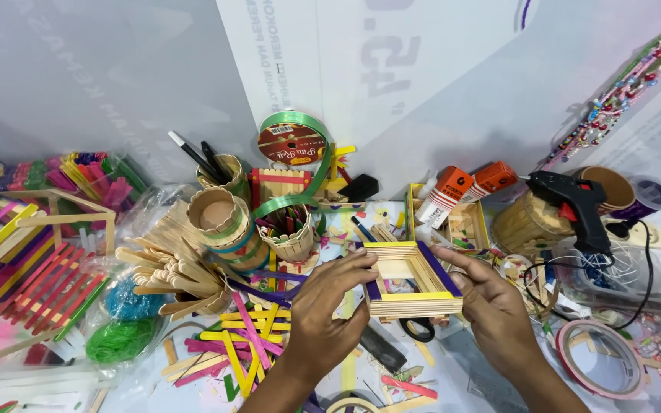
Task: Assembling a small decorative frame using popsicle sticks, scissors, and glue.
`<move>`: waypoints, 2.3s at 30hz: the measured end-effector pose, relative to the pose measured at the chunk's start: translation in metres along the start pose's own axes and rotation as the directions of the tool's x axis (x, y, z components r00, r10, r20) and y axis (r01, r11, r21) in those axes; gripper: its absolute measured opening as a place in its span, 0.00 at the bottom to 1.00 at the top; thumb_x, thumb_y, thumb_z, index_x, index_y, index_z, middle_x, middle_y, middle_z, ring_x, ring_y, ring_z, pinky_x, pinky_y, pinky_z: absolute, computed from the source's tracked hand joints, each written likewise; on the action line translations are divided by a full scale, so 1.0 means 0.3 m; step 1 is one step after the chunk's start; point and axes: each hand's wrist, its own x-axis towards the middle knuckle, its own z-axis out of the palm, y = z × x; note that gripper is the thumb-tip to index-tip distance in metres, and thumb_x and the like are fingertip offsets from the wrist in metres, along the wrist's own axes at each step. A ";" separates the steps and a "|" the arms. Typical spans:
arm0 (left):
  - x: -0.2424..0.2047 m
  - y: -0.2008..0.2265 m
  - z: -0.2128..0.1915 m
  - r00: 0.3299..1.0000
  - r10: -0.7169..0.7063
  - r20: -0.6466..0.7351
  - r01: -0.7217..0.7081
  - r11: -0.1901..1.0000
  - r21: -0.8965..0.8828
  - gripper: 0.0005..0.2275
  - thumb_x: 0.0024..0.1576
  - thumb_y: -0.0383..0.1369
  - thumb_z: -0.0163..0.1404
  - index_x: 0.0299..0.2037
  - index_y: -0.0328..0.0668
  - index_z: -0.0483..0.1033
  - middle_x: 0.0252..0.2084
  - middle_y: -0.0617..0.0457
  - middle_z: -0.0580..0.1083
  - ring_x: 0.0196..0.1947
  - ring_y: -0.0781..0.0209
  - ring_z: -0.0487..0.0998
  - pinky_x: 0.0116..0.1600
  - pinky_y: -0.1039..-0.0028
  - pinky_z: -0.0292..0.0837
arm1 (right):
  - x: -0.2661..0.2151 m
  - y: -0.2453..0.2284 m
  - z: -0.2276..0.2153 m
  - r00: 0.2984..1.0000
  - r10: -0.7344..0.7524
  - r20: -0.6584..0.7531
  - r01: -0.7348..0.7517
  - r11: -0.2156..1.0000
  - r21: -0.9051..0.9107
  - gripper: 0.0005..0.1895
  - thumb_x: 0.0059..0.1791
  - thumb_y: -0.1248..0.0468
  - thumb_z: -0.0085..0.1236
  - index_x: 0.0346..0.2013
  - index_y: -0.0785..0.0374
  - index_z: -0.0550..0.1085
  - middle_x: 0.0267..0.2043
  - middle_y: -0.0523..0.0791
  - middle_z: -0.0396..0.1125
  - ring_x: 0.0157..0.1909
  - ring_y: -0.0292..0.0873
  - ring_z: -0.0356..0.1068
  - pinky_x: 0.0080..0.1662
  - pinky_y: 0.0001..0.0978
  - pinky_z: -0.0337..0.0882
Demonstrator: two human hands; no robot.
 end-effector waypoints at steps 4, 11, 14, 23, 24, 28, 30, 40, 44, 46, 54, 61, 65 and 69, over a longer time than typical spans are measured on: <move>0.000 0.004 0.000 1.000 0.001 -0.001 -0.001 1.000 -0.004 0.17 0.51 0.15 0.56 0.51 0.35 0.76 0.54 0.40 0.79 0.59 0.44 0.81 0.63 0.56 0.78 | -0.004 0.004 0.000 1.000 -0.019 0.012 0.019 1.000 0.018 0.26 0.50 0.62 0.49 0.64 0.66 0.72 0.67 0.51 0.67 0.53 0.50 0.74 0.38 0.39 0.81; 0.009 0.007 -0.008 1.000 0.029 0.006 -0.029 0.999 0.021 0.15 0.54 0.16 0.56 0.51 0.34 0.76 0.55 0.40 0.78 0.60 0.44 0.80 0.63 0.56 0.77 | -0.015 -0.015 0.007 0.996 -0.029 0.086 0.022 0.996 0.082 0.30 0.52 0.56 0.49 0.66 0.67 0.69 0.58 0.56 0.71 0.34 0.46 0.72 0.25 0.33 0.74; 0.004 0.003 -0.011 0.998 0.056 0.015 -0.056 0.998 0.039 0.14 0.56 0.17 0.57 0.52 0.34 0.75 0.55 0.40 0.78 0.60 0.42 0.80 0.64 0.55 0.77 | -0.019 -0.008 0.003 0.986 -0.074 0.149 0.053 0.989 0.139 0.32 0.52 0.54 0.49 0.67 0.69 0.67 0.55 0.59 0.73 0.24 0.46 0.73 0.22 0.32 0.72; 0.003 0.008 -0.021 0.997 0.059 0.047 -0.062 0.996 0.066 0.13 0.58 0.17 0.57 0.52 0.37 0.75 0.57 0.41 0.77 0.63 0.42 0.78 0.62 0.55 0.74 | -0.009 0.005 -0.003 0.975 -0.094 0.202 0.059 0.983 0.172 0.37 0.49 0.49 0.57 0.68 0.65 0.64 0.73 0.51 0.59 0.27 0.44 0.75 0.23 0.31 0.75; 0.006 0.012 -0.023 0.997 0.063 0.049 -0.066 0.996 0.063 0.13 0.59 0.17 0.55 0.52 0.36 0.75 0.57 0.41 0.77 0.63 0.41 0.78 0.61 0.55 0.73 | -0.007 0.008 -0.005 0.967 -0.108 0.229 0.063 0.978 0.197 0.39 0.48 0.46 0.60 0.68 0.64 0.64 0.76 0.49 0.53 0.27 0.43 0.75 0.24 0.32 0.76; -0.004 0.007 -0.020 0.996 0.076 0.043 -0.080 0.993 0.088 0.12 0.59 0.18 0.56 0.51 0.38 0.75 0.58 0.42 0.77 0.63 0.42 0.78 0.61 0.56 0.72 | -0.012 0.005 -0.003 0.963 -0.105 0.249 0.049 0.973 0.223 0.40 0.48 0.48 0.60 0.69 0.63 0.62 0.74 0.50 0.56 0.26 0.45 0.76 0.25 0.32 0.77; -0.004 0.007 -0.018 0.995 0.084 0.053 -0.089 0.992 0.089 0.13 0.59 0.18 0.56 0.52 0.37 0.75 0.58 0.40 0.77 0.63 0.40 0.78 0.61 0.55 0.72 | -0.015 -0.001 -0.001 0.954 -0.128 0.270 0.062 0.969 0.240 0.36 0.49 0.51 0.61 0.68 0.63 0.64 0.77 0.49 0.50 0.42 0.44 0.73 0.29 0.30 0.79; -0.002 -0.013 -0.002 0.999 0.051 -0.010 -0.051 0.998 0.029 0.21 0.59 0.10 0.47 0.61 0.33 0.67 0.65 0.31 0.69 0.71 0.37 0.68 0.77 0.58 0.69 | 0.005 0.026 -0.028 0.989 -0.045 0.142 0.007 0.965 0.263 0.32 0.46 0.69 0.53 0.66 0.71 0.65 0.55 0.59 0.71 0.34 0.50 0.72 0.33 0.40 0.72; 0.017 0.003 -0.013 0.981 -0.088 -0.173 0.089 0.996 0.000 0.14 0.59 0.18 0.49 0.55 0.32 0.72 0.58 0.35 0.75 0.61 0.43 0.78 0.69 0.61 0.77 | 0.003 -0.003 -0.012 0.999 -0.047 0.029 0.041 0.982 0.186 0.34 0.47 0.71 0.49 0.69 0.69 0.61 0.63 0.58 0.66 0.50 0.53 0.70 0.40 0.44 0.72; 0.032 0.016 -0.021 0.966 -0.135 -0.219 0.139 0.990 0.004 0.11 0.60 0.22 0.50 0.53 0.33 0.74 0.55 0.39 0.77 0.59 0.47 0.79 0.67 0.60 0.77 | 0.002 -0.021 0.003 0.999 -0.012 -0.035 0.017 0.988 0.156 0.34 0.47 0.73 0.46 0.70 0.68 0.60 0.64 0.58 0.65 0.55 0.56 0.68 0.43 0.48 0.71; 0.038 0.003 -0.032 0.787 -0.614 0.059 0.588 0.719 -0.370 0.29 0.60 0.45 0.48 0.69 0.41 0.59 0.62 0.34 0.74 0.52 0.47 0.85 0.53 0.59 0.88 | -0.031 0.013 0.021 0.995 -0.017 0.102 0.029 0.993 -0.117 0.36 0.42 0.75 0.59 0.66 0.64 0.66 0.49 0.55 0.75 0.51 0.53 0.78 0.42 0.45 0.84; 0.069 0.016 -0.074 0.711 -0.696 0.101 0.643 0.586 -0.493 0.24 0.60 0.38 0.50 0.66 0.38 0.68 0.44 0.44 0.82 0.40 0.53 0.85 0.36 0.70 0.88 | -0.052 0.083 0.052 0.941 -0.132 0.312 0.129 0.991 0.032 0.37 0.42 0.75 0.64 0.66 0.68 0.64 0.49 0.53 0.76 0.51 0.48 0.77 0.51 0.40 0.81; 0.086 0.009 -0.144 0.671 -0.659 -0.340 0.437 0.722 -0.536 0.18 0.61 0.36 0.48 0.60 0.36 0.72 0.53 0.48 0.75 0.44 0.58 0.81 0.40 0.71 0.87 | -0.048 0.102 0.064 0.941 -0.069 0.330 0.214 0.879 -0.426 0.33 0.40 0.68 0.73 0.61 0.56 0.77 0.37 0.42 0.75 0.36 0.38 0.69 0.40 0.29 0.70; 0.110 -0.012 -0.217 0.595 -0.420 -0.686 0.250 0.907 -0.338 0.20 0.66 0.32 0.44 0.66 0.31 0.66 0.64 0.42 0.72 0.62 0.54 0.76 0.61 0.72 0.79 | -0.028 0.191 0.071 0.913 -0.030 0.406 0.353 0.555 -0.753 0.26 0.43 0.54 0.72 0.56 0.45 0.79 0.37 0.35 0.72 0.33 0.36 0.69 0.38 0.31 0.69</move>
